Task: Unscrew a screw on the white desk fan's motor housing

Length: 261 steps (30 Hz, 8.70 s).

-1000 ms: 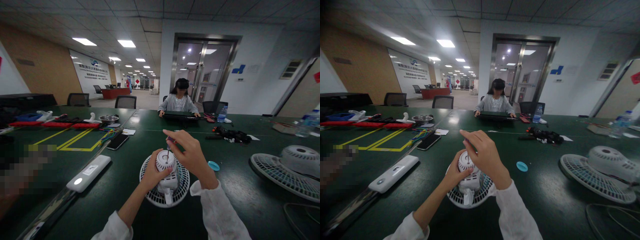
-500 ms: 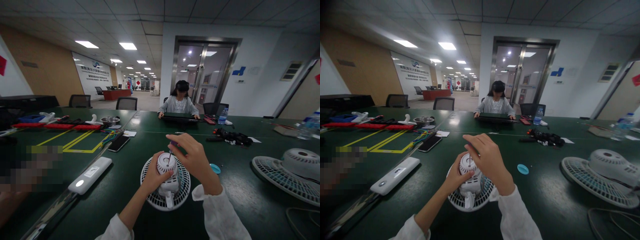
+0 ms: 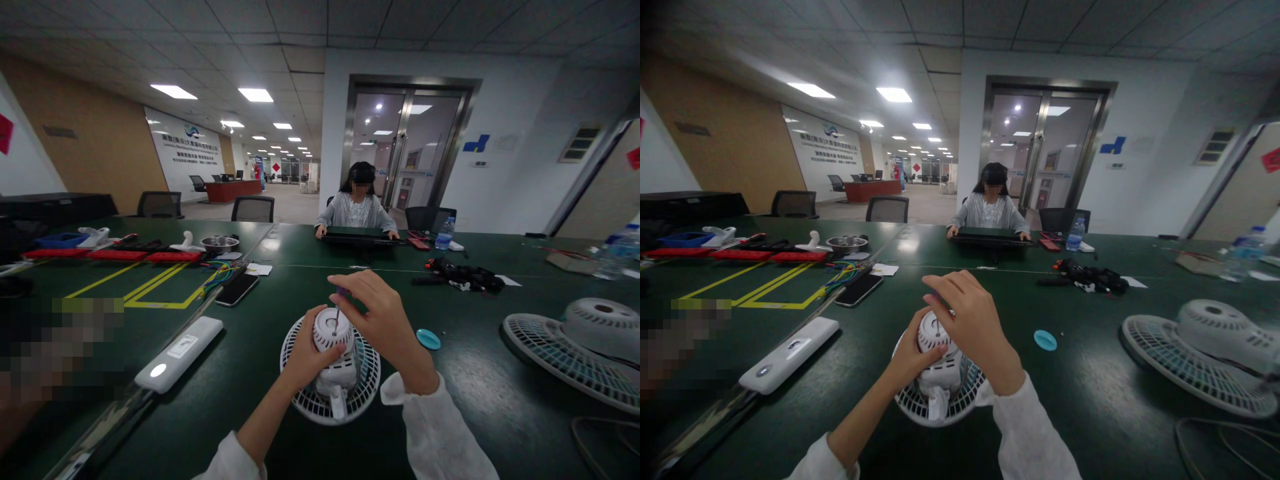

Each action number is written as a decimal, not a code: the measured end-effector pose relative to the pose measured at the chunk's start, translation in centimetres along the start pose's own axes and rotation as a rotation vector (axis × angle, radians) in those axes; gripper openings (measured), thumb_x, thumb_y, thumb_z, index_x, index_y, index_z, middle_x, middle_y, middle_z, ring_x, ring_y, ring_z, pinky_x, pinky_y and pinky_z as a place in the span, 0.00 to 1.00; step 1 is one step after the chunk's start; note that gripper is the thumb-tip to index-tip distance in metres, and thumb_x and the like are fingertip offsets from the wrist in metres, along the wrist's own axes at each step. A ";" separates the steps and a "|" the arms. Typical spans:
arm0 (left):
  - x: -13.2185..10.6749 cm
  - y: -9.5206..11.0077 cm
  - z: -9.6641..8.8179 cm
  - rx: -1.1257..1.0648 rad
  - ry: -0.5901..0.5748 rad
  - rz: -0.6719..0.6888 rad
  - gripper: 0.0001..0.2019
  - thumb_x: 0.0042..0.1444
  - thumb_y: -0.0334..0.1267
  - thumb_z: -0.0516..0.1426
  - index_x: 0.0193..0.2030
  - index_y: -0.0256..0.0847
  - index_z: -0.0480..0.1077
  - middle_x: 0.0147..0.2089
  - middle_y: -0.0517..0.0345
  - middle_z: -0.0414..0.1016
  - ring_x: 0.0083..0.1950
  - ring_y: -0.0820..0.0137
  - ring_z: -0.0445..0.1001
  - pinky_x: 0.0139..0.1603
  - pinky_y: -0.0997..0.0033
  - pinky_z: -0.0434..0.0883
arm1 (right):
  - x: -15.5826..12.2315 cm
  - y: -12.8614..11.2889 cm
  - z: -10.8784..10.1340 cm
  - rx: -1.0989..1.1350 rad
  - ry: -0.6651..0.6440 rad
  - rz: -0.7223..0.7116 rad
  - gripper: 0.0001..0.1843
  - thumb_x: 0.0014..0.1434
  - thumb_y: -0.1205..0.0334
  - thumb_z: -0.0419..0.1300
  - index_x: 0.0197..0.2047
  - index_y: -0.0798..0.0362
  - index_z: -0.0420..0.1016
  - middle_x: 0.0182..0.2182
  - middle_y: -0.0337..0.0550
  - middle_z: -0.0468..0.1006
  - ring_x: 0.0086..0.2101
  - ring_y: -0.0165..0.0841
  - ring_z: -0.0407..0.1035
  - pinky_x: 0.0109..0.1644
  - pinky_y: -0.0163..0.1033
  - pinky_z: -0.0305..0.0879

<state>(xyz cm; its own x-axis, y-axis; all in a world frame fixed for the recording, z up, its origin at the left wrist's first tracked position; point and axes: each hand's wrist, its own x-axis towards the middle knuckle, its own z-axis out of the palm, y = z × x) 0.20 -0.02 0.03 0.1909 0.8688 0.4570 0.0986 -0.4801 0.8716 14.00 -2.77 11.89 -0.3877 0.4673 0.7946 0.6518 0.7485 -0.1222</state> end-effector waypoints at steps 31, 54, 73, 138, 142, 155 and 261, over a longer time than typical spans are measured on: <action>0.0 0.2 0.2 -0.036 -0.008 -0.015 0.31 0.43 0.39 0.62 0.54 0.39 0.56 0.52 0.49 0.63 0.54 0.59 0.64 0.57 0.56 0.59 | -0.1 0.0 0.2 -0.010 0.017 -0.002 0.15 0.60 0.67 0.51 0.49 0.56 0.68 0.39 0.47 0.74 0.41 0.34 0.65 0.45 0.42 0.65; 0.0 0.0 0.1 -0.018 -0.013 -0.010 0.31 0.44 0.40 0.62 0.55 0.40 0.55 0.54 0.50 0.62 0.55 0.60 0.63 0.58 0.58 0.59 | -0.1 0.0 0.5 -0.067 0.013 0.013 0.13 0.60 0.62 0.52 0.47 0.54 0.69 0.35 0.46 0.74 0.37 0.34 0.65 0.41 0.42 0.65; -0.1 0.2 0.0 -0.006 0.001 0.000 0.31 0.43 0.39 0.62 0.54 0.39 0.56 0.53 0.50 0.63 0.55 0.59 0.63 0.57 0.57 0.59 | -0.1 -0.4 0.6 0.010 -0.006 0.015 0.16 0.60 0.67 0.51 0.52 0.57 0.66 0.38 0.47 0.74 0.39 0.34 0.66 0.42 0.40 0.65; -0.3 0.0 0.0 -0.008 -0.005 -0.005 0.31 0.44 0.39 0.62 0.54 0.39 0.55 0.54 0.49 0.63 0.55 0.59 0.63 0.58 0.56 0.59 | -0.1 -0.6 0.6 -0.040 0.000 0.038 0.15 0.59 0.64 0.53 0.50 0.56 0.68 0.37 0.46 0.73 0.39 0.35 0.64 0.42 0.42 0.65; -0.2 0.1 -0.1 0.000 -0.004 -0.016 0.32 0.43 0.39 0.63 0.55 0.39 0.55 0.54 0.49 0.63 0.56 0.59 0.63 0.58 0.56 0.58 | -0.3 -0.6 0.5 0.007 0.013 0.003 0.16 0.59 0.68 0.51 0.51 0.56 0.65 0.38 0.46 0.74 0.39 0.33 0.66 0.41 0.40 0.66; -0.1 0.1 0.1 -0.013 0.001 0.001 0.32 0.43 0.39 0.62 0.54 0.39 0.55 0.53 0.49 0.63 0.56 0.59 0.63 0.57 0.57 0.59 | -0.3 -0.7 0.4 0.016 0.008 -0.011 0.19 0.59 0.69 0.50 0.54 0.58 0.64 0.38 0.46 0.74 0.40 0.32 0.66 0.44 0.39 0.65; -0.1 0.1 0.2 -0.004 0.007 0.023 0.30 0.44 0.39 0.62 0.54 0.41 0.57 0.53 0.52 0.63 0.55 0.60 0.63 0.56 0.59 0.60 | -0.2 -1.0 1.0 -0.079 0.118 -0.016 0.11 0.59 0.64 0.53 0.43 0.56 0.72 0.31 0.46 0.74 0.35 0.35 0.64 0.39 0.41 0.66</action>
<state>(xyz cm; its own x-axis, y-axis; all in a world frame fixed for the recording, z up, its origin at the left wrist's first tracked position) 0.34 -0.19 -0.01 0.1857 0.8585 0.4780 0.0899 -0.4993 0.8618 12.78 -3.12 11.24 -0.3226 0.3935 0.8609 0.6972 0.7139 -0.0651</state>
